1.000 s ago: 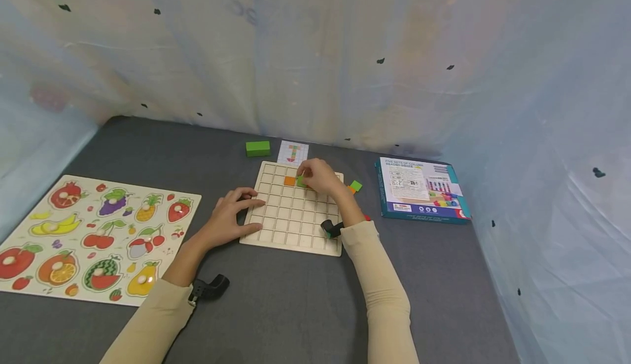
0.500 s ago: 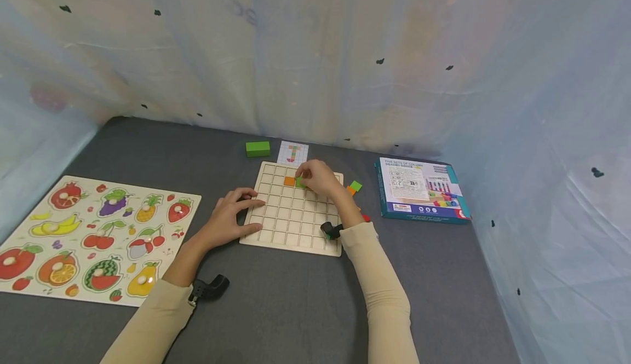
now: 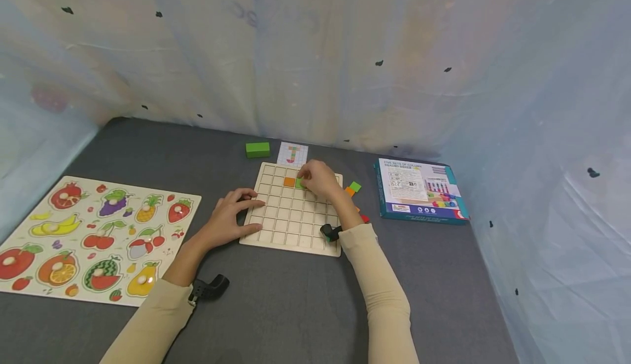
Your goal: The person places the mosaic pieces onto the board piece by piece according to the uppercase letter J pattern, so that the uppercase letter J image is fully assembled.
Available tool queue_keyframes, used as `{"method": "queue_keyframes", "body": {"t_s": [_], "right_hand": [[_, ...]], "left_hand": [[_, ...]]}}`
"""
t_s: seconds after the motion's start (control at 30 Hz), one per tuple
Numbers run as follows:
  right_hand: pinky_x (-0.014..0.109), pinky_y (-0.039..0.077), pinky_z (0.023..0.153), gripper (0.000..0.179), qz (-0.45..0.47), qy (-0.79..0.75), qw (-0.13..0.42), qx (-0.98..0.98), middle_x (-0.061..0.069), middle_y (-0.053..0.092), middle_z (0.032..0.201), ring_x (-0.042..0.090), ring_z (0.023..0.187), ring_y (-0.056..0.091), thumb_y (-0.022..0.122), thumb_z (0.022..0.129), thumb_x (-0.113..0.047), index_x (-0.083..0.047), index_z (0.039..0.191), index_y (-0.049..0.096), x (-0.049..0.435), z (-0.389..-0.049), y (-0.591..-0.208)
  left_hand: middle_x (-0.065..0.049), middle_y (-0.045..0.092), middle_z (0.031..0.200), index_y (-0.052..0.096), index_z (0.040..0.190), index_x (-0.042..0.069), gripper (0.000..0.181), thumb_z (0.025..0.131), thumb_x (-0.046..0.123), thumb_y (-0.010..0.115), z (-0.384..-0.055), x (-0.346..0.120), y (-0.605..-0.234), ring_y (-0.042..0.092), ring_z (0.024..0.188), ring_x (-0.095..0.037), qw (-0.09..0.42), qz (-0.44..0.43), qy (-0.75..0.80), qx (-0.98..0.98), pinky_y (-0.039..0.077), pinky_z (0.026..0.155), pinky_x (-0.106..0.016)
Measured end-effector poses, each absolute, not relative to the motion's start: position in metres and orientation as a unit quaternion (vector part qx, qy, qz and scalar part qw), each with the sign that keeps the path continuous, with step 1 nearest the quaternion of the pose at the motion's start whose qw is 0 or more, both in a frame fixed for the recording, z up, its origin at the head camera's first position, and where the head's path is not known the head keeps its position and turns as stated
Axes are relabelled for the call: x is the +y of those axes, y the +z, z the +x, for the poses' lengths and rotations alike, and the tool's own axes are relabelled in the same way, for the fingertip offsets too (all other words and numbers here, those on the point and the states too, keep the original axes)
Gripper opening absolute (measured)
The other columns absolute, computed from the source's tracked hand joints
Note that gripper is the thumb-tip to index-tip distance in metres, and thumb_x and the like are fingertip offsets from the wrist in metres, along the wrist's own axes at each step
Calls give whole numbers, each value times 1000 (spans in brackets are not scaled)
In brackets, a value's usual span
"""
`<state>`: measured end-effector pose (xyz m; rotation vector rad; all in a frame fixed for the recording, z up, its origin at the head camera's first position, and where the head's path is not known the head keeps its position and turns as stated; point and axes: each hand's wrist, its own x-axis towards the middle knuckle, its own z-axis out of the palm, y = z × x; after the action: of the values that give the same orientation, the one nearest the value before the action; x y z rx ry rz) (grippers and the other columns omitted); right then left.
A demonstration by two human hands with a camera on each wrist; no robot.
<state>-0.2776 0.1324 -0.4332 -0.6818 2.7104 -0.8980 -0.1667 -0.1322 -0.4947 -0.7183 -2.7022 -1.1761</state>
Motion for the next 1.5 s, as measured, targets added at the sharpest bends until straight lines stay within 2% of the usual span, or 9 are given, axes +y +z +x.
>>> {"method": "queue_keyframes", "body": {"t_s": [1.07,1.3,1.47,1.5], "right_hand": [[38,49,77,11,-227,-315,103,916,12,63,96,26,86,58,70,92,-4,1,102,72,133,-276,-437],[33,46,74,9,-227,-303,89,921,10,61,94,22,83,56,70,92,-4,-1,100,73,133,-274,-437],[44,47,82,19,-216,-316,93,919,16,62,105,30,94,58,70,95,-12,-2,111,72,142,-276,-442],[41,47,83,22,-233,-340,77,908,12,61,106,26,95,57,70,96,-20,-7,113,72,152,-286,-458]], "left_hand": [[-11,49,139,69,128,14,54,81,35,83,-166,-132,-494,43,125,-30,53,-231,-389,-890,27,96,-53],[-11,49,139,69,128,14,53,81,34,83,-166,-132,-494,44,124,-30,54,-231,-390,-890,27,96,-53],[-11,49,139,69,128,13,53,82,35,82,-166,-132,-495,44,124,-31,56,-234,-391,-888,27,96,-53],[-11,49,139,69,128,13,53,82,35,82,-166,-132,-495,44,124,-31,56,-235,-392,-888,27,96,-53]]}}
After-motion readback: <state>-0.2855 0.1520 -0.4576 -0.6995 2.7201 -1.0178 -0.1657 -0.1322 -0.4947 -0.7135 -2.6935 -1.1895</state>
